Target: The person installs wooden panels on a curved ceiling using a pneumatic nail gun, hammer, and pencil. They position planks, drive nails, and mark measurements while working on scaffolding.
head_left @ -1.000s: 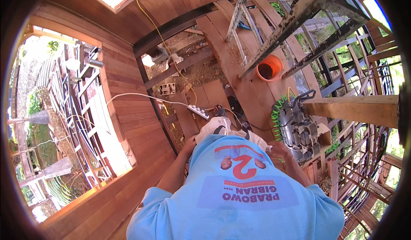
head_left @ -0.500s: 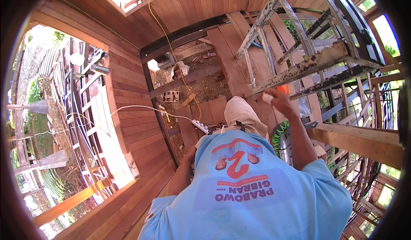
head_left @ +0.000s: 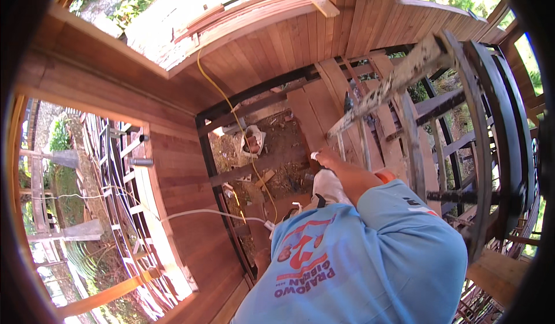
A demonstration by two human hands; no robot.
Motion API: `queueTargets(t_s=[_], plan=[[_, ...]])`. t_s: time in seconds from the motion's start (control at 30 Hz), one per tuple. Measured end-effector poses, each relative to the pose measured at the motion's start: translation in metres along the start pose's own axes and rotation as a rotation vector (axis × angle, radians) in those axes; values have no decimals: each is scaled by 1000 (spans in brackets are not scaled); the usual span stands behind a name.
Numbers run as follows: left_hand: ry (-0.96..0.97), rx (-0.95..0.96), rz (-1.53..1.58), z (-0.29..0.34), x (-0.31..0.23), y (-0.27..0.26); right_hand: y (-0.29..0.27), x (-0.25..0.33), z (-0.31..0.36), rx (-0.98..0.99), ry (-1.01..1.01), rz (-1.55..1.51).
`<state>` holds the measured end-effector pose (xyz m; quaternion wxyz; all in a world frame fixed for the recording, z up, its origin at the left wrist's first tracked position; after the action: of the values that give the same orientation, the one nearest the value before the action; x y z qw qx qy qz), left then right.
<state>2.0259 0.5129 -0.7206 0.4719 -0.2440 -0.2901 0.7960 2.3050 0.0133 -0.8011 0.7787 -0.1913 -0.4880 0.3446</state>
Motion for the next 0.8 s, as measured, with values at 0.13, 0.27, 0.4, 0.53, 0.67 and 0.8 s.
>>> queueTargets(t_s=[0.13, 0.27, 0.4, 0.53, 0.67, 0.8], plan=[[-74, -32, 152, 4, -55, -14, -61, 23, -56, -52, 117, -128], [-89, -62, 197, -13, -93, -37, -104, 38, -95, -83, 123, -249], [-37, -79, 175, -47, -126, -65, -143, 40, -123, 0, 208, -316], [97, -149, 98, -99, -153, -89, -166, 40, -155, -20, 239, -588], [-266, -34, 604, -171, -175, -125, -197, 37, -186, -194, 366, -1043], [17, -44, 696, -193, -243, -217, -240, 36, -232, -313, 421, -1177]])
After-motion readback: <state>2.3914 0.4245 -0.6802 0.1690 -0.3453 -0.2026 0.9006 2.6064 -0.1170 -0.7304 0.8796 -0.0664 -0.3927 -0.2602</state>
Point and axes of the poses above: each hand's wrist, its own z-axis away from the middle knuckle, its own y-axis out of the palm, x = y × z, the point moved 6 cm from there along -z, towards the middle knuckle, and after that the axes turned 7 degrees about -y, right-handed, at the moved point
